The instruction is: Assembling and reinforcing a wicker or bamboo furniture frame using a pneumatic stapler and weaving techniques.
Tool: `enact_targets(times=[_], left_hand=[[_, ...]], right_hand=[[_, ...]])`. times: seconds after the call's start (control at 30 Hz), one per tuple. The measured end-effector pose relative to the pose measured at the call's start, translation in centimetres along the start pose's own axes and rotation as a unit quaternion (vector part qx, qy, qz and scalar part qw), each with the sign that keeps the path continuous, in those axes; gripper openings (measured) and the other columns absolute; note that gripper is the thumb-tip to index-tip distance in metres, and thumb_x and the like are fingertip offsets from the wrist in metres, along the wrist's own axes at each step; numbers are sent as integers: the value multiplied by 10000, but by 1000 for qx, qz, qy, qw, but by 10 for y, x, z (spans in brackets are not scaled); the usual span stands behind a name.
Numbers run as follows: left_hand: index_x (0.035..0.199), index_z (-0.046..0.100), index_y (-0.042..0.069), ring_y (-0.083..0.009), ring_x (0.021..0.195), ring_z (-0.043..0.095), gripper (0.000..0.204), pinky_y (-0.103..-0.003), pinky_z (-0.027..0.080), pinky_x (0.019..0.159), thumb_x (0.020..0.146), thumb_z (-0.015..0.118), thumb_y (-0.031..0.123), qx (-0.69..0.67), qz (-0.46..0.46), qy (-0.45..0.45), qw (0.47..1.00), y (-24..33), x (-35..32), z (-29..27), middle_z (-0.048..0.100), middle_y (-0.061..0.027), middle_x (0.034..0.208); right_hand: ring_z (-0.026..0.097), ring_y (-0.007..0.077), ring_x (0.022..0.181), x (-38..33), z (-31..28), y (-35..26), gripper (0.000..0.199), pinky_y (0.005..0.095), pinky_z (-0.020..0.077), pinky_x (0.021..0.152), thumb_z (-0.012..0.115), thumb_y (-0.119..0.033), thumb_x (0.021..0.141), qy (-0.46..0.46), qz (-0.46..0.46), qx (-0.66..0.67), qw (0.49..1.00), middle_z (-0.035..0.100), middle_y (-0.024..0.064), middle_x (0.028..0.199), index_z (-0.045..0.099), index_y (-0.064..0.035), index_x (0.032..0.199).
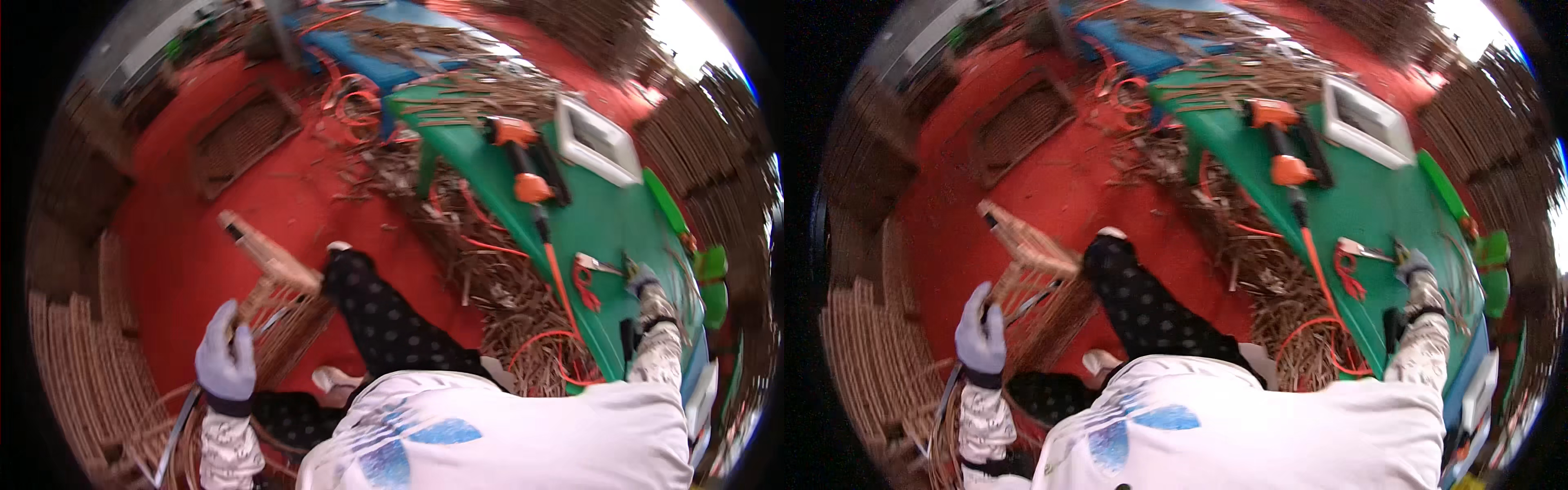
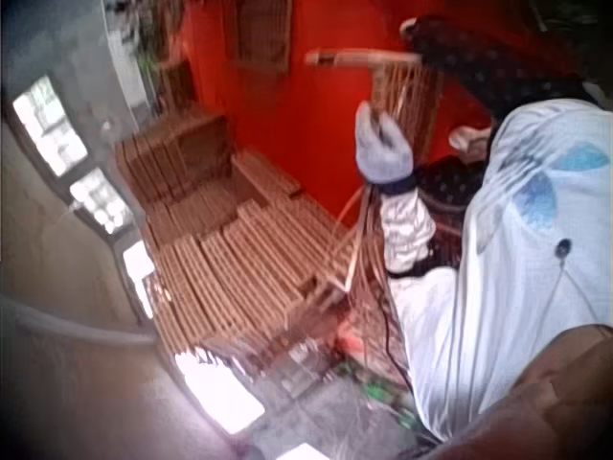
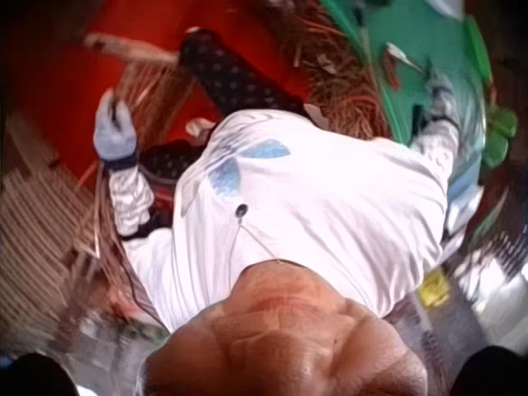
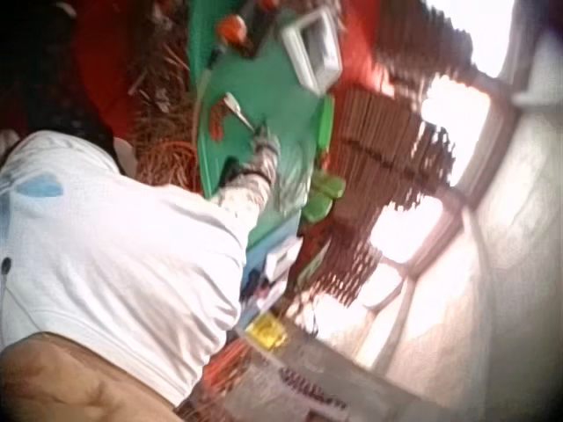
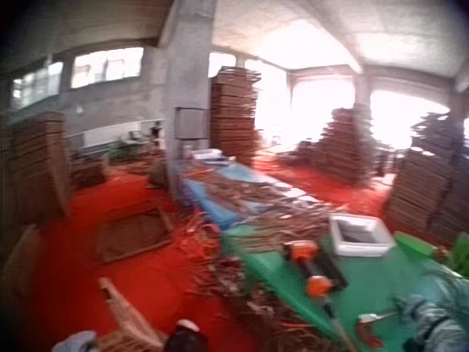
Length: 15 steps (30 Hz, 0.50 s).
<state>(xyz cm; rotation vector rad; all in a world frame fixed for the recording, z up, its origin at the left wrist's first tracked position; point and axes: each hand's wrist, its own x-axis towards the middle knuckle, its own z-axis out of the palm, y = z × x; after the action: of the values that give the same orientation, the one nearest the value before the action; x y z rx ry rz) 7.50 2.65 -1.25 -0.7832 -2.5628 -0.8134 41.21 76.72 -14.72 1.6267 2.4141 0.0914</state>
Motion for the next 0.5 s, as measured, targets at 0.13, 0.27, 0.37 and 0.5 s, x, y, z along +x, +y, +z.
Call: enact_targets(times=[0.13,0.27,0.37,0.5], left_hand=[[927,566,-6,-127,758,574,160,-238,444,698,843,507,116,-188,-169,5,968,-5,14,-11,605,-65,828],[906,567,16,-91,752,563,180,-228,456,708,838,552,182,-392,-270,-6,880,-28,8,-16,590,-30,813],[903,578,29,-80,753,561,160,-224,457,710,827,572,170,-422,-291,-16,859,-21,13,-16,594,-25,811],[886,598,24,-81,757,561,126,-222,455,710,811,588,124,-450,-291,-20,844,-28,5,-19,603,-16,816]], right_hand=[[536,159,692,57,1,15,463,291,457,662,577,-188,641,127,64,431,891,560,134,794,479,57,1022],[472,258,1074,-17,-77,-199,568,338,381,908,581,-57,640,202,-388,295,850,504,113,1103,410,-43,1182],[490,337,992,-197,-173,-350,604,378,415,842,618,-90,586,213,-573,185,769,478,160,1083,423,-50,1157],[492,291,973,-313,-213,-459,650,397,373,854,694,-261,536,206,-782,104,579,486,127,1029,461,-69,1112]])
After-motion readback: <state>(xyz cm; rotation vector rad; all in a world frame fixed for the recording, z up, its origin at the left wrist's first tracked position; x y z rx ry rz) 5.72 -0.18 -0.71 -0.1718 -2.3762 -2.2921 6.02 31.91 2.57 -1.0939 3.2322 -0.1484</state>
